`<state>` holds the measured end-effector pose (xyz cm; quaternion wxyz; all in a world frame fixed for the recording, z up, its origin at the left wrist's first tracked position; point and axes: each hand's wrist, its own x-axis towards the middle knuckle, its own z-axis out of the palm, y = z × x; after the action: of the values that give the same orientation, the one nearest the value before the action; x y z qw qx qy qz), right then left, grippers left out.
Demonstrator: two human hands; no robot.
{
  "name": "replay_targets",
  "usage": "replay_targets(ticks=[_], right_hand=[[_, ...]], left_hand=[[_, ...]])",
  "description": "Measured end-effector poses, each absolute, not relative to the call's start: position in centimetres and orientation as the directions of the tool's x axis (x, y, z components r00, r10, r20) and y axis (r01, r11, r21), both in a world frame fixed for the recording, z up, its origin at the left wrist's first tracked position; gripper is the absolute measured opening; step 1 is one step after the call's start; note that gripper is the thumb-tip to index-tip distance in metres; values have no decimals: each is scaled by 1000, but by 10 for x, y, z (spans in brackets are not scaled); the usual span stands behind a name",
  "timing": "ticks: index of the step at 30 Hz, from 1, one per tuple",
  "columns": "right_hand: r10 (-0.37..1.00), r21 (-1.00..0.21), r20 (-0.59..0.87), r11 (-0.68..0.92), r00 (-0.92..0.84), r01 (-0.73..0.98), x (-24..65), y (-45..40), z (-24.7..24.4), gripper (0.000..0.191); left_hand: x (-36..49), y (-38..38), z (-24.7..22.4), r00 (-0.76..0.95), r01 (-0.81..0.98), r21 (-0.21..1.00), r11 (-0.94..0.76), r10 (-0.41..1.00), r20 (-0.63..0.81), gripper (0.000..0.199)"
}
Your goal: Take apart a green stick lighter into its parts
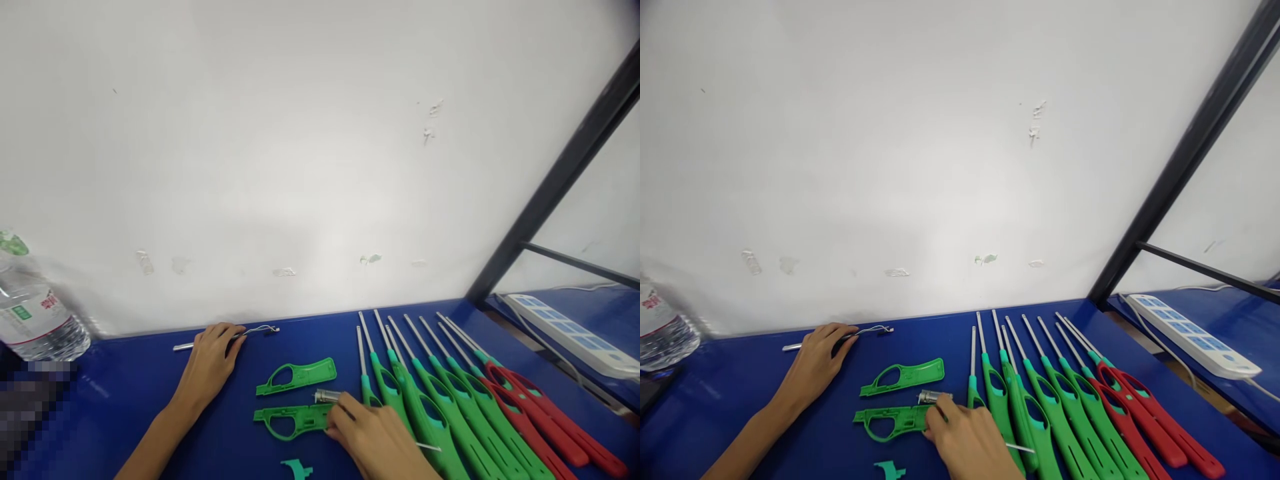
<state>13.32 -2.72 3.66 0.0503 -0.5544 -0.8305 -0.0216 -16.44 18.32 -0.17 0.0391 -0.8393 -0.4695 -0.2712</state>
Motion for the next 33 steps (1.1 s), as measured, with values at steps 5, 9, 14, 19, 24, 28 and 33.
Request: replay_targets(ticks=[5,9,14,19,24,28,33], right_hand=[[907,-34,178,392,-380,919,134,-28,41,3],[919,-57,237,338,-316,939,134,-28,39,3],[925,-79,291,279,-245,957,135,-25,44,6],[910,-89,338,285,-241,954,138,-24,48,3],[885,-104,383,328,-266,939,137,-28,52,7],[879,-122,398,335,-263,934,134,-36,61,26],[869,-90,403,349,-286,933,133,-39,70,62]], left_hand=[[-162,182,3,401,797,170,-580,718,569,31],[-156,160,23,417,731,146,-667,606,678,28],[-138,92,49,534,572,72,-817,438,723,39],[-123,59,50,676,451,-100,-887,266,688,43],[-122,73,40,632,459,-109,-882,238,737,21],[-125,75,30,574,530,4,-848,363,734,20],[-121,70,21,502,570,200,-797,531,683,20]])
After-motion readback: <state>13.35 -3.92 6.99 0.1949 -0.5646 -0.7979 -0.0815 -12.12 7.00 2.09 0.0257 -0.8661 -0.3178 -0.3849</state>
